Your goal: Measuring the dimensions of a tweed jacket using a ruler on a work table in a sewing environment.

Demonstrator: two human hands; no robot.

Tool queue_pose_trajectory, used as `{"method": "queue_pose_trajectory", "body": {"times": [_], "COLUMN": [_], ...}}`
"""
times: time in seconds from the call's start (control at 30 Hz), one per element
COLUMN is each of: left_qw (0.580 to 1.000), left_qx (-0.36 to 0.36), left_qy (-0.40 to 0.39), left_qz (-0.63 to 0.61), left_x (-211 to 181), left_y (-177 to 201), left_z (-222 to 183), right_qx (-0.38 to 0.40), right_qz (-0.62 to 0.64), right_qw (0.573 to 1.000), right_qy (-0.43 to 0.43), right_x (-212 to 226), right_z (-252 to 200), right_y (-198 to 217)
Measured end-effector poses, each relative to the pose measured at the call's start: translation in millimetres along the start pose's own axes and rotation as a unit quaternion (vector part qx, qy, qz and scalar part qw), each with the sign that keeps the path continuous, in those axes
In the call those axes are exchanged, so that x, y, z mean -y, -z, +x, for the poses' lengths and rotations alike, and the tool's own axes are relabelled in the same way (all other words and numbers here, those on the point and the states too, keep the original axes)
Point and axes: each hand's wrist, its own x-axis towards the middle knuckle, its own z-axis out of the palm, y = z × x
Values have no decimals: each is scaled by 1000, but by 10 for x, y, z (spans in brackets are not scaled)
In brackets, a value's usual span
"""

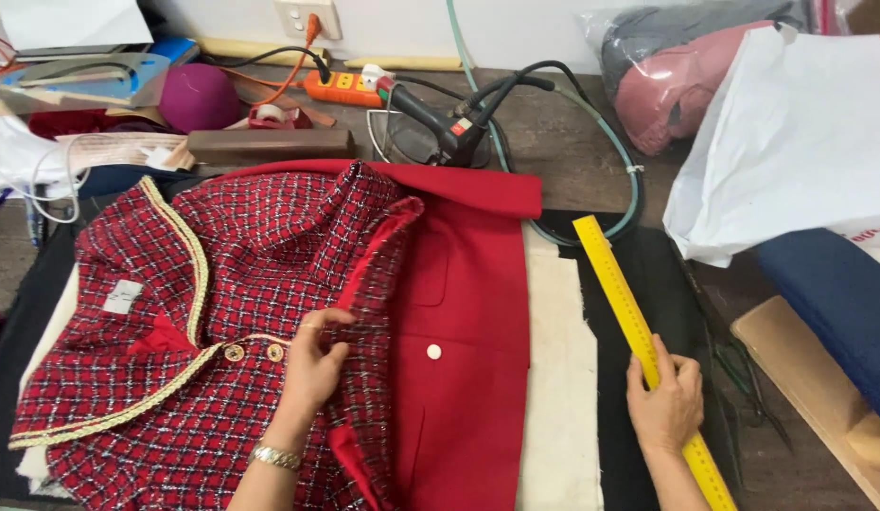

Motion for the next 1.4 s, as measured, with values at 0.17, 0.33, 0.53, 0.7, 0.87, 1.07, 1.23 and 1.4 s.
{"method": "queue_pose_trajectory", "body": {"times": [0.17, 0.33, 0.53, 0.7, 0.87, 1.07, 1.23, 1.4], "left_qw": [988, 980, 972, 991, 918, 980, 812, 872], "left_qx": [-87, -159, -163, 11, 355, -144, -438, -396], "left_qy": [48, 69, 115, -27, -169, -1, 59, 287], "left_qz": [-117, -101, -122, -132, -57, 136, 383, 12], "left_x": [39, 404, 88, -275, -628, 224, 2011, 1264], "left_y": [544, 885, 656, 52, -86, 1188, 2582, 2320], "left_z": [-49, -14, -184, -425, -629, -525, -950, -1214], "right_qx": [-18, -15, -41, -84, 116, 236, 340, 390], "right_qz": [-13, -31, 26, 257, 439, 450, 427, 416], "right_qw": [1000, 999, 999, 954, 877, 821, 778, 722], "right_qy": [12, -4, 16, 126, 158, 260, 310, 391], "right_x": [-45, -64, -169, 765, 1949, 2606, 3086, 3574], "right_z": [-22, -33, -15, 336, 581, 674, 548, 210], "right_y": [-64, -109, -250, 184, 589, 663, 664, 802]}}
